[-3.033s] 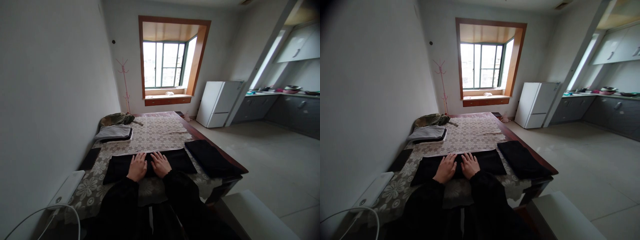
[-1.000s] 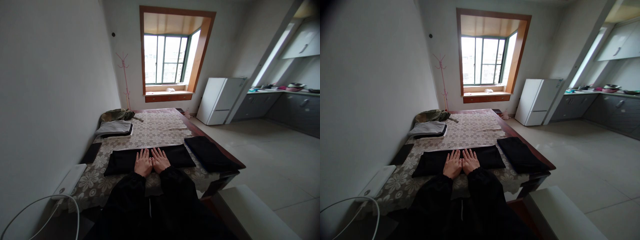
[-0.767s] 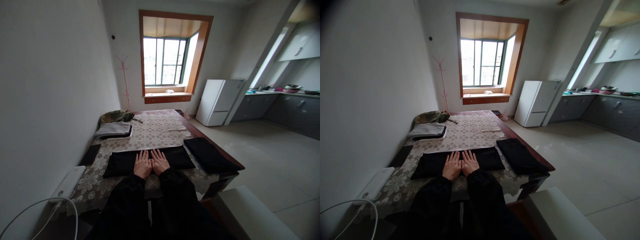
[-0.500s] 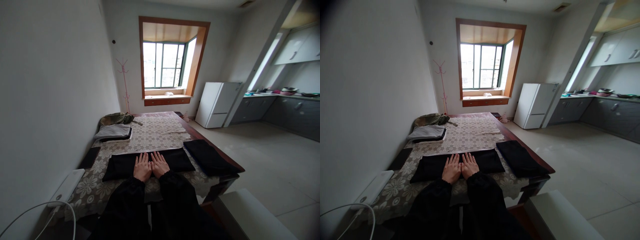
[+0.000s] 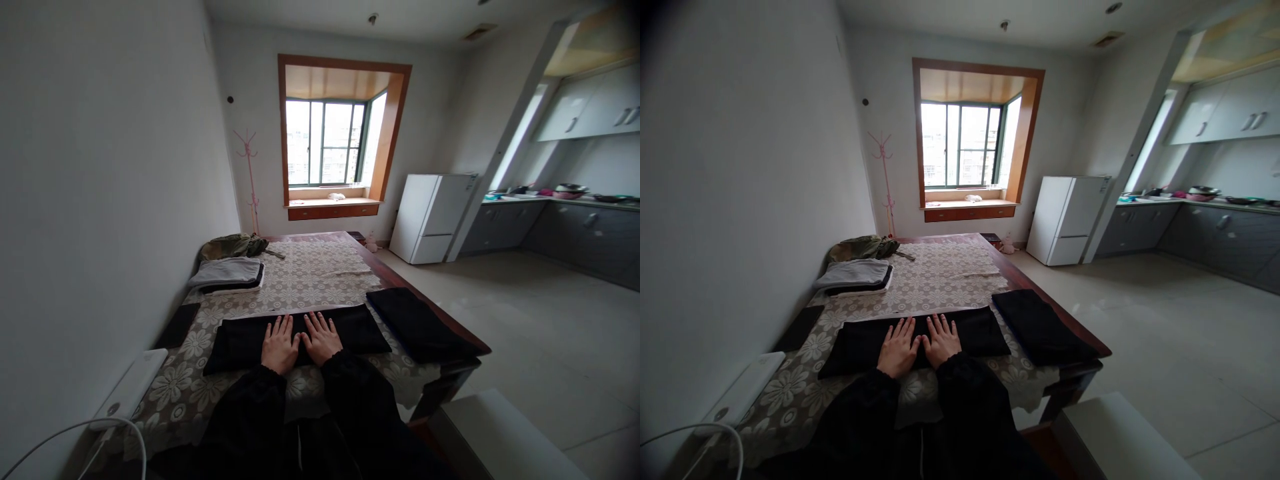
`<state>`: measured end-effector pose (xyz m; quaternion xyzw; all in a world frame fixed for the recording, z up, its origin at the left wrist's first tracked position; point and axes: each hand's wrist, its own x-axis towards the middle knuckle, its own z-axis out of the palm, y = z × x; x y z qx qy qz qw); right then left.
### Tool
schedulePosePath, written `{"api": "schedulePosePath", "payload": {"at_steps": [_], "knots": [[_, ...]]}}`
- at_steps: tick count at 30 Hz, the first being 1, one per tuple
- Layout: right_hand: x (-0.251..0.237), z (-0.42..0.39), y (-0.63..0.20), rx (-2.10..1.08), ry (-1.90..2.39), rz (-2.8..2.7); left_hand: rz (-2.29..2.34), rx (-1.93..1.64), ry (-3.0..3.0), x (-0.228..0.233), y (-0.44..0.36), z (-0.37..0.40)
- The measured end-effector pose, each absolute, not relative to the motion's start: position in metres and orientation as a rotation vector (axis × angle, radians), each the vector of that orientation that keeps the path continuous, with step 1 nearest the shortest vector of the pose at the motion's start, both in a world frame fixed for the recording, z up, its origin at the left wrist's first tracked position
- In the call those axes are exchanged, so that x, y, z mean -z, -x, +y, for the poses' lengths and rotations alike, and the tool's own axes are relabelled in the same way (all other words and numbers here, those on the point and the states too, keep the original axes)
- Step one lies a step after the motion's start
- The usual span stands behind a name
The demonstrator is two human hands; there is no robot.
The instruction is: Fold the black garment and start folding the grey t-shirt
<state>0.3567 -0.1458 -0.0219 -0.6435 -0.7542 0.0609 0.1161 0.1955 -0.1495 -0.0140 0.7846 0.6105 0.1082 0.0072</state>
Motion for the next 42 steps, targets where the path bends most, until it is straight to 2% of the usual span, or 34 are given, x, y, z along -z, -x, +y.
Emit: {"api": "schedulePosePath", "payload": {"at_steps": [8,23,42], "knots": [[0.023,-0.136,-0.392,-0.201,1.993,-2.187,1.984,-0.287,-2.415,0.01,-0.16,-0.145],[0.034,-0.142,-0.5,-0.043,2.175,-2.038,2.167,-0.331,-2.266,0.006,-0.082,-0.15],[0.038,-0.142,-0.504,-0.046,2.118,-2.043,2.211,-0.352,-2.223,0.005,-0.07,-0.156]]}}
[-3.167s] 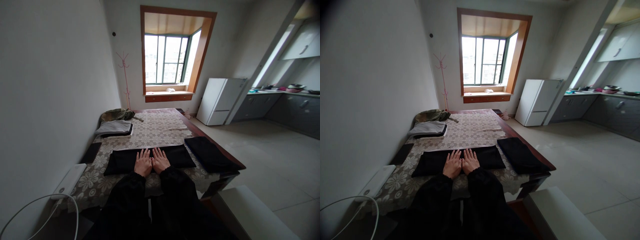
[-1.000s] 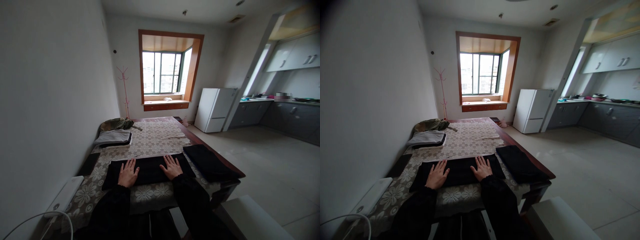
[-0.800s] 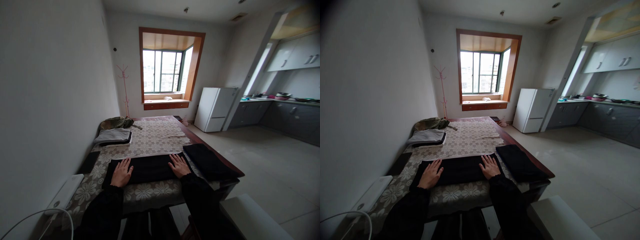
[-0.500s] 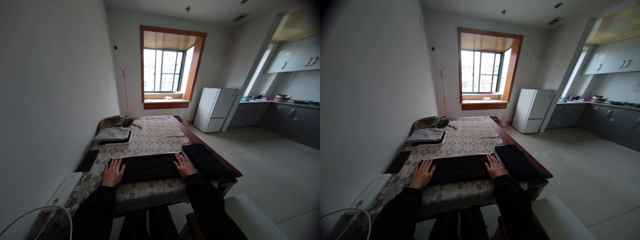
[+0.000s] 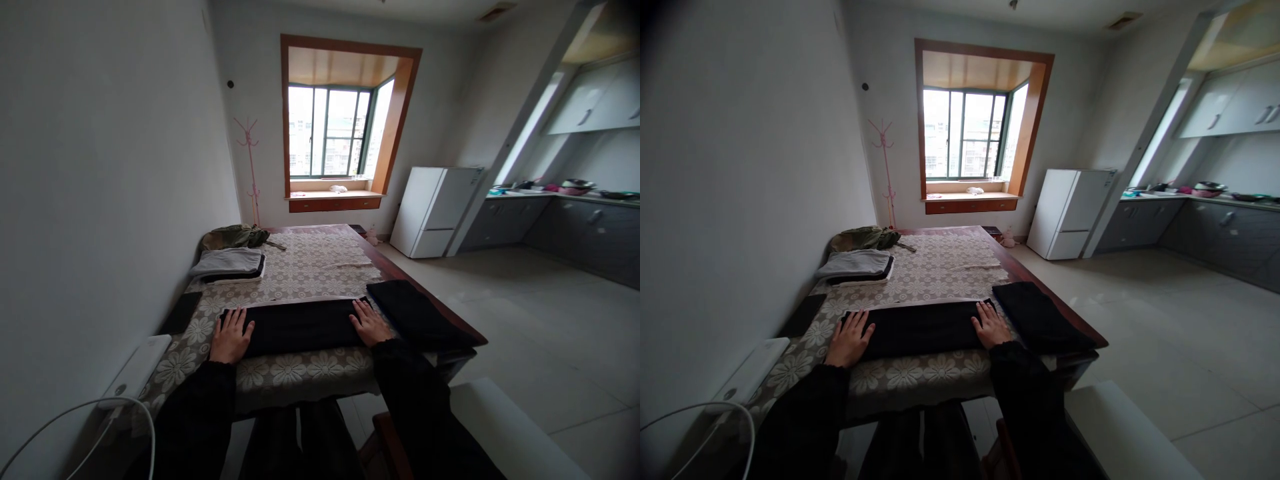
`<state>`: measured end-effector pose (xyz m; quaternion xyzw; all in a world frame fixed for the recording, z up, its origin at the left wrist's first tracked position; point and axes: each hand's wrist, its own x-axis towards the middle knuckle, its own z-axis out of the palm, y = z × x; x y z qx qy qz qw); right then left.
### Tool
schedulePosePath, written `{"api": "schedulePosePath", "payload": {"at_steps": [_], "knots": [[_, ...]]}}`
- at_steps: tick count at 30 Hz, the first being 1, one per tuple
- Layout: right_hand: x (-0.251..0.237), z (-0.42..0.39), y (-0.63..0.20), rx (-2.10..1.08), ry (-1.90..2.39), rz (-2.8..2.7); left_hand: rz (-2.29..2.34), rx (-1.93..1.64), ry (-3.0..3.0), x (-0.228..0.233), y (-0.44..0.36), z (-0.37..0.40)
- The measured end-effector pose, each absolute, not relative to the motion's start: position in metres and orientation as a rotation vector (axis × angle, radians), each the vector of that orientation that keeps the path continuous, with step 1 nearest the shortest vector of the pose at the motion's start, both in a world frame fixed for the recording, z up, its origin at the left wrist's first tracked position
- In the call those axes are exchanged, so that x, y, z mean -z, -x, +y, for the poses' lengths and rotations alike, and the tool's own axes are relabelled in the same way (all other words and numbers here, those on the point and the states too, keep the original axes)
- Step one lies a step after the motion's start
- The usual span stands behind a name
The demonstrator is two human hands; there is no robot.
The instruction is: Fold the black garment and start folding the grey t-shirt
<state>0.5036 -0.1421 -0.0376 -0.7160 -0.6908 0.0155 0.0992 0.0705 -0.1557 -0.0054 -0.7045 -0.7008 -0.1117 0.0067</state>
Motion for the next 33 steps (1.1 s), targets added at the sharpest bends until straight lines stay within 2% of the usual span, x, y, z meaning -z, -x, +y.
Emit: {"api": "schedulePosePath", "payload": {"at_steps": [17,27,33], "knots": [[0.041,-0.139,-0.506,-0.056,2.129,-2.067,-2.253,0.432,2.233,0.006,-0.066,-0.154],[0.048,-0.138,-0.507,-0.032,2.045,-2.029,-2.435,0.544,1.966,0.012,-0.046,-0.166],[0.051,-0.137,-0.51,-0.078,2.019,-2.007,-2.467,0.59,1.992,-0.001,-0.031,-0.177]]}}
